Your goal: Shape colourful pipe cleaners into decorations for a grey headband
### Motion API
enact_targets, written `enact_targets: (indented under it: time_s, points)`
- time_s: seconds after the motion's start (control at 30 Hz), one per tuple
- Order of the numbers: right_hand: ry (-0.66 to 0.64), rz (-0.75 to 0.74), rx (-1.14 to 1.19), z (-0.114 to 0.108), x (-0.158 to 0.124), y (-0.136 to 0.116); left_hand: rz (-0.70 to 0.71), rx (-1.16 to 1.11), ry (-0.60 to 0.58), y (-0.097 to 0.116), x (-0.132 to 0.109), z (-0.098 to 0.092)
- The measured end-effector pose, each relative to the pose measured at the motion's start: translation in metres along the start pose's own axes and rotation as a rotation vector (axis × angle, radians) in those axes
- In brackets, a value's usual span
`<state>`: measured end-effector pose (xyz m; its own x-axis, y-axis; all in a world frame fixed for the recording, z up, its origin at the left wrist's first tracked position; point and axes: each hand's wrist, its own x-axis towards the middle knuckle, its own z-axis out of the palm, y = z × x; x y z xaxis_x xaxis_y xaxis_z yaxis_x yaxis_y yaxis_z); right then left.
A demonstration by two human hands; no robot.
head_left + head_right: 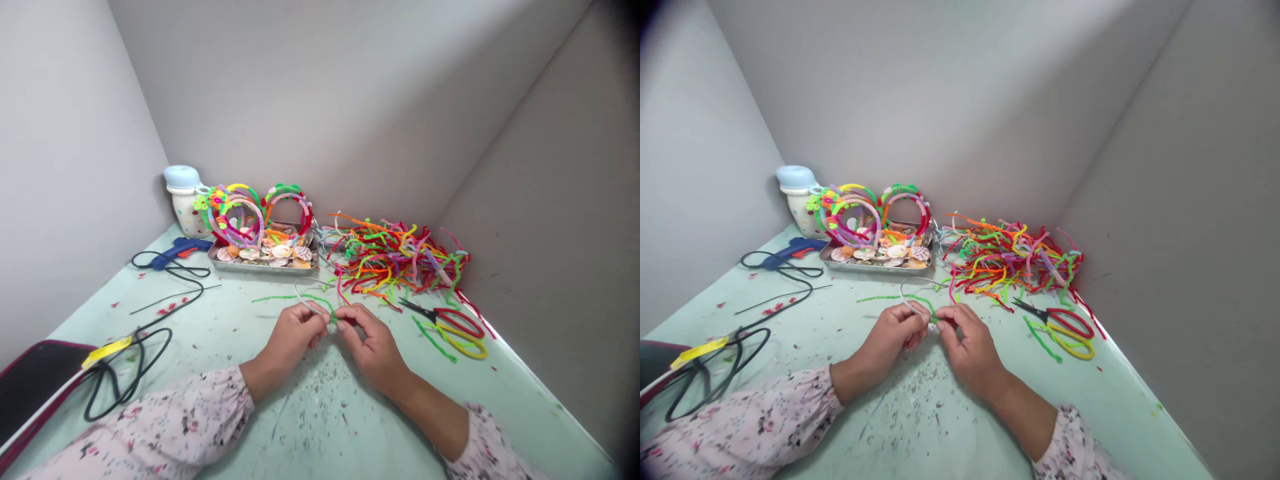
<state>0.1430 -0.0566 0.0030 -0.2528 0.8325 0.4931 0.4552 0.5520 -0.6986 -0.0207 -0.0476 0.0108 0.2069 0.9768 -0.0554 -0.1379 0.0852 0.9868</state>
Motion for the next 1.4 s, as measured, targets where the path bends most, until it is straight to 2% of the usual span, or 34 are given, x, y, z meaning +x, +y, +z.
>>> enact_targets:
  time_s: [0.3,0.43,0.63,0.8,0.9,1.1,1.4]
  points:
    - [-0.051,0.012,0.058,0.0010,-0.0012,-0.0006,0.016,0.020,0.001,0.0018,-0.0025,0.0004]
    - [-0.102,0.042,0.148,-0.0011,0.0008,-0.0011,0.081,0.091,-0.048,-0.0016,-0.0040,0.0010]
    - [-0.031,0.203,0.330,-0.0003,0.0037,-0.0013,0.141,0.155,-0.095,-0.0025,-0.0044,0.0026]
    - [-0.033,0.365,0.528,0.0027,0.0040,-0.0036,0.135,0.191,-0.123,-0.0005,-0.0056,0.0044]
    - [-0.031,0.396,0.534,0.0032,0.0032,-0.0024,0.129,0.228,-0.145,0.0001,-0.0069,0.0050]
    - [-0.098,0.342,0.494,0.0013,0.0031,-0.0008,0.209,0.318,-0.192,0.0004,-0.0089,0.0052]
    - [-0.012,0.492,0.566,0.0021,0.0034,0.0059,0.205,0.246,-0.280,0.0014,-0.0083,0.0083]
